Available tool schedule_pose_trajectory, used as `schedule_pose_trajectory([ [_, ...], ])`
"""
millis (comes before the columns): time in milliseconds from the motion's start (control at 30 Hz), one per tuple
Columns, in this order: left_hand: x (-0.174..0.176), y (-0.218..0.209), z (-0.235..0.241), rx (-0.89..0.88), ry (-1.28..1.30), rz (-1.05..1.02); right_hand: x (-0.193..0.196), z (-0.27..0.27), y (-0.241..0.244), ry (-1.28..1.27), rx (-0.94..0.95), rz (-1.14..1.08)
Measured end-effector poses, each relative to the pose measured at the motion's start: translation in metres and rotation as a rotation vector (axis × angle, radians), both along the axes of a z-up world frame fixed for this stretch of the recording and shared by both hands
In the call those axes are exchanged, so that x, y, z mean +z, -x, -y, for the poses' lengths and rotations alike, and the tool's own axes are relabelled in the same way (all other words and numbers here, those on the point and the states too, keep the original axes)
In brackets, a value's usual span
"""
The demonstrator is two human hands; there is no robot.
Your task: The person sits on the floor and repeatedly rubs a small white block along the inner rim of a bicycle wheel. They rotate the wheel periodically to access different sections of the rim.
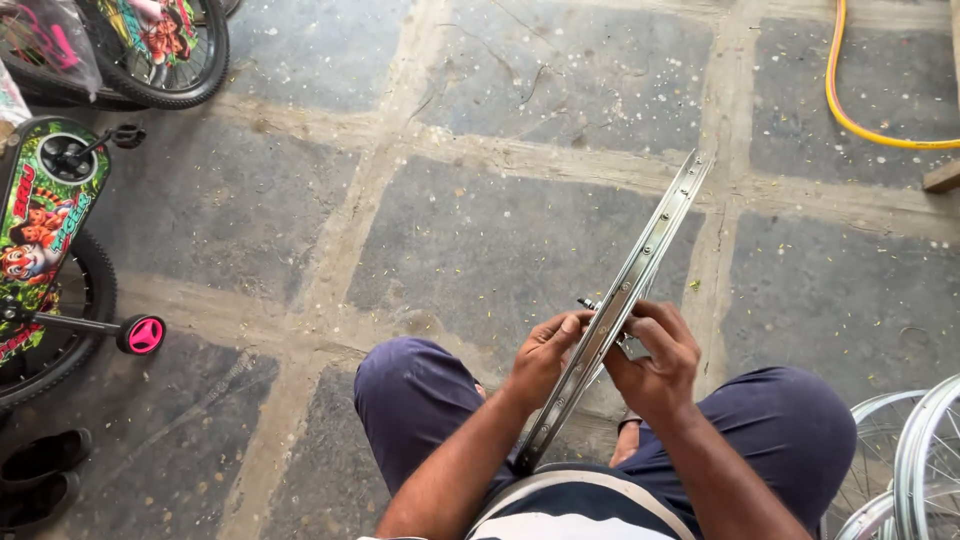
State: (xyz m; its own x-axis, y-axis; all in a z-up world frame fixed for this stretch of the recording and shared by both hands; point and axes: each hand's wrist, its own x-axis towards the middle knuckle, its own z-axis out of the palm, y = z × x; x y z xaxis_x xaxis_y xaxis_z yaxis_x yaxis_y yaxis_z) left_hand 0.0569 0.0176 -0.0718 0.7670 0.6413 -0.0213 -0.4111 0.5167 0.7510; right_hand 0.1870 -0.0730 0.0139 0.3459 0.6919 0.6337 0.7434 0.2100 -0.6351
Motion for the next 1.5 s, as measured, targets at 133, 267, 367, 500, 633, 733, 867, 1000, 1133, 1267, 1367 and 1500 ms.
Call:
schedule_pose_trajectory([
  [133,-0.042,-0.002,-0.013,-0.236,-0.031,-0.024,0.012,0.008,-0.008,0.165,0.106,-0.136],
  [267,-0.042,-0.011,-0.018,-0.282,-0.04,-0.046,0.02,0.012,-0.019,0.398,0.167,-0.175],
  [367,-0.032,-0.013,-0.018,-0.313,0.035,-0.005,0.016,0.009,-0.034,0.359,0.332,-0.069],
  [500,-0.022,-0.006,-0.014,-0.237,-0.128,-0.05,-0.001,-0.005,-0.038,0.247,0.326,-0.014],
  [633,-0.029,0.002,-0.007,-0.276,0.133,0.071,-0.015,-0.01,-0.01,0.101,0.036,-0.024],
  [733,-0.04,0.006,-0.007,-0.314,0.172,0.111,-0.001,-0.007,-0.01,0.219,0.132,-0.128],
  [867,-0.044,-0.004,-0.026,-0.081,-0.724,-0.067,0.03,-0.013,-0.031,0.344,0.459,-0.186],
  [1000,-0.044,-0.022,-0.017,-0.239,-0.021,-0.031,0.017,-0.016,-0.024,0.232,0.293,-0.072],
  [1133,-0.039,-0.014,-0.006,-0.232,0.111,0.17,-0.012,-0.016,-0.005,0.031,-0.054,0.021],
  [1267,-0.04,-0.001,-0.004,-0.262,0.076,0.205,-0.012,-0.003,-0.013,0.22,0.135,-0.176],
  [1367,-0.041,-0.01,-0.004,-0.306,0.148,0.202,0.008,0.002,-0.028,0.317,0.353,-0.16],
  [1500,-0.039,-0.018,-0.005,-0.367,0.224,0.147,0.025,-0.001,-0.034,0.421,0.421,-0.121],
])
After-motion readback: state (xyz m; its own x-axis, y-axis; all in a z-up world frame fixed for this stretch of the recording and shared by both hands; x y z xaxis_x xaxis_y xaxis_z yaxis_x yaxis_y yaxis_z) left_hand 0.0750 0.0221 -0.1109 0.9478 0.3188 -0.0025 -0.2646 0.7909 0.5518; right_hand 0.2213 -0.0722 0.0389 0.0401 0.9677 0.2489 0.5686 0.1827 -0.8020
